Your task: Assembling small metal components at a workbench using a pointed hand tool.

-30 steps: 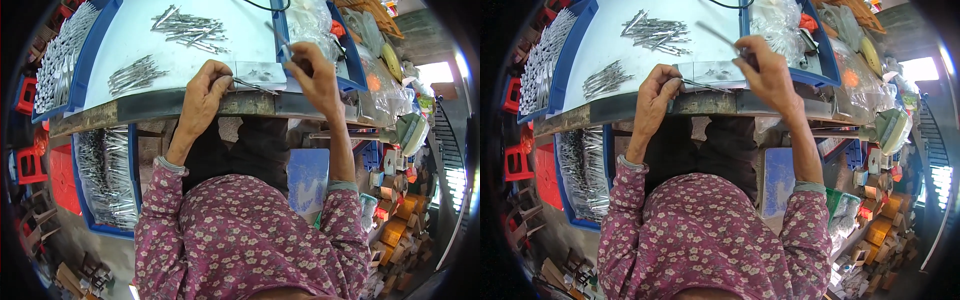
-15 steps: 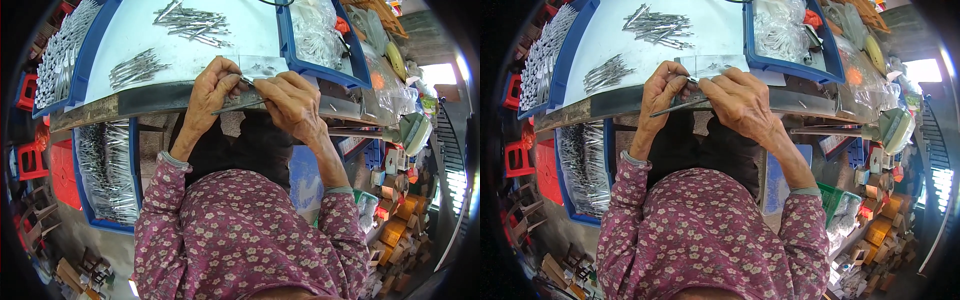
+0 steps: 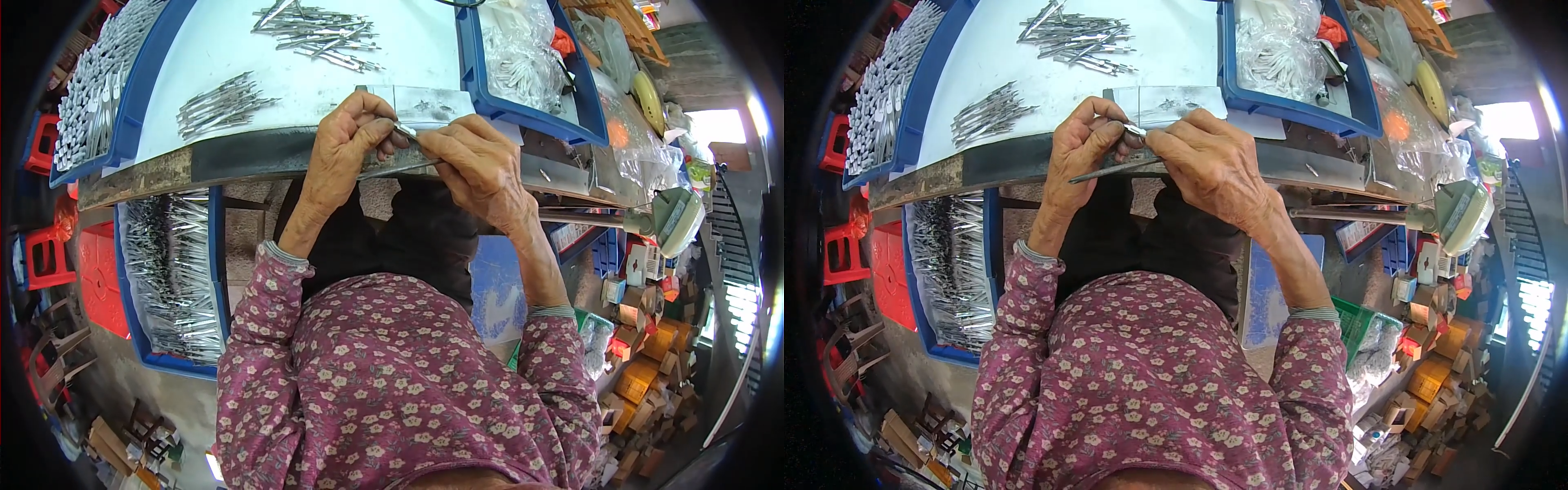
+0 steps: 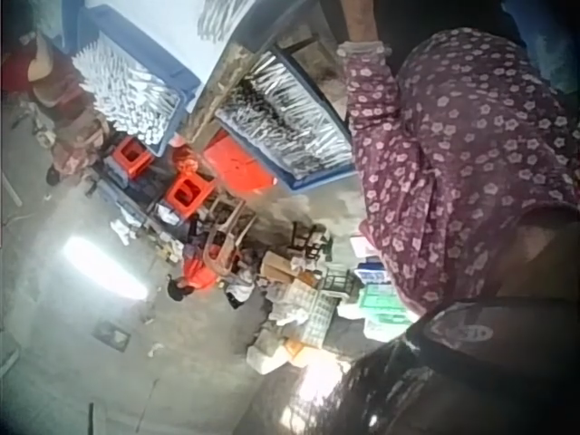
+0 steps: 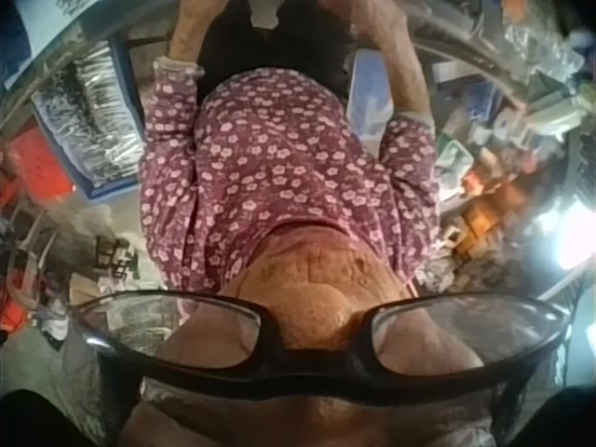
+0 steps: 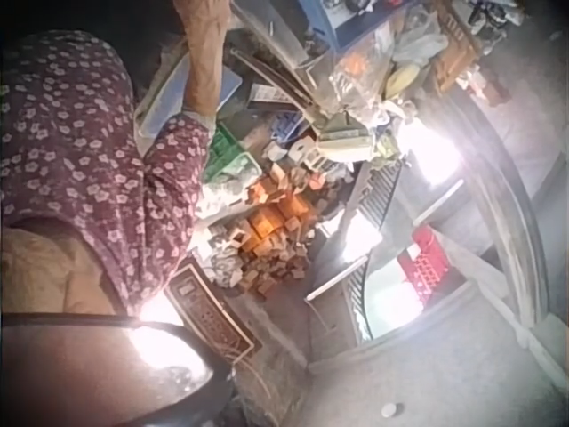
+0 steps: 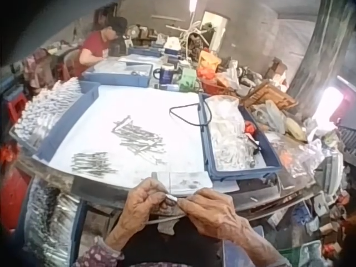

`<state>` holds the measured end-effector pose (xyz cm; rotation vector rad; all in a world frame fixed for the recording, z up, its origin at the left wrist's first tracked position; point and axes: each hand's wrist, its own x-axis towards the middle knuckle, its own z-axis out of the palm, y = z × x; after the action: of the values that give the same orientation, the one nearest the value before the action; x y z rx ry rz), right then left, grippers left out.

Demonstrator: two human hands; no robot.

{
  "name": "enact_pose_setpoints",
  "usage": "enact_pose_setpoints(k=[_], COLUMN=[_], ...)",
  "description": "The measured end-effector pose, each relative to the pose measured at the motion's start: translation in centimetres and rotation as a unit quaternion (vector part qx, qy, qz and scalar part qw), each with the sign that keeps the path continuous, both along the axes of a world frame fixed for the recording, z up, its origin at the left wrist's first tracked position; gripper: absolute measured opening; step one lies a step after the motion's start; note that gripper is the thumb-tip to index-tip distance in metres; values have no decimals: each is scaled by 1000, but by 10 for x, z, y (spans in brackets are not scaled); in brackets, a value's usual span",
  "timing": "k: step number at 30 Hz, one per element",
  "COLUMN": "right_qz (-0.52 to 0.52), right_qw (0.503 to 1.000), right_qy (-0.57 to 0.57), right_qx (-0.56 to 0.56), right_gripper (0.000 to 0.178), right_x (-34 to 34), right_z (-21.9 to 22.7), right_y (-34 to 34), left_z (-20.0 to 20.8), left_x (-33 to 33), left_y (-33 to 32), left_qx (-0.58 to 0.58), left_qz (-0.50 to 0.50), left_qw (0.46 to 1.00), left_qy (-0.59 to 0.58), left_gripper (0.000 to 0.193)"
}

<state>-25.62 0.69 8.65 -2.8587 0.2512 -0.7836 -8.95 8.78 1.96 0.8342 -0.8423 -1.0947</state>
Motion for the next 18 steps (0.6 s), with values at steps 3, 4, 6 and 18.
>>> enact_pose_setpoints(k=[3, 4, 6, 18], right_qz=[10, 16, 22, -13], right_qw=[1000, 1000, 999, 1000], right_qy=[13, 19, 25, 13], right_qx=[-7, -4, -1, 19], right_gripper=[32, 31, 30, 24], right_x=[-1, -1, -2, 4], right_z=[1, 0, 1, -4], right_y=[-3, -4, -6, -34], left_z=[-2, -2, -3, 9], left_x=[0, 0, 0, -5], left_y=[-1, -1, -1, -15], left_qx=[-9, -3, 3, 9], left_qz=[-3, -3, -3, 93], left_qw=[1000, 1000, 1000, 993], left_qy=[17, 20, 23, -72], left_gripper=[11, 11, 10, 8])
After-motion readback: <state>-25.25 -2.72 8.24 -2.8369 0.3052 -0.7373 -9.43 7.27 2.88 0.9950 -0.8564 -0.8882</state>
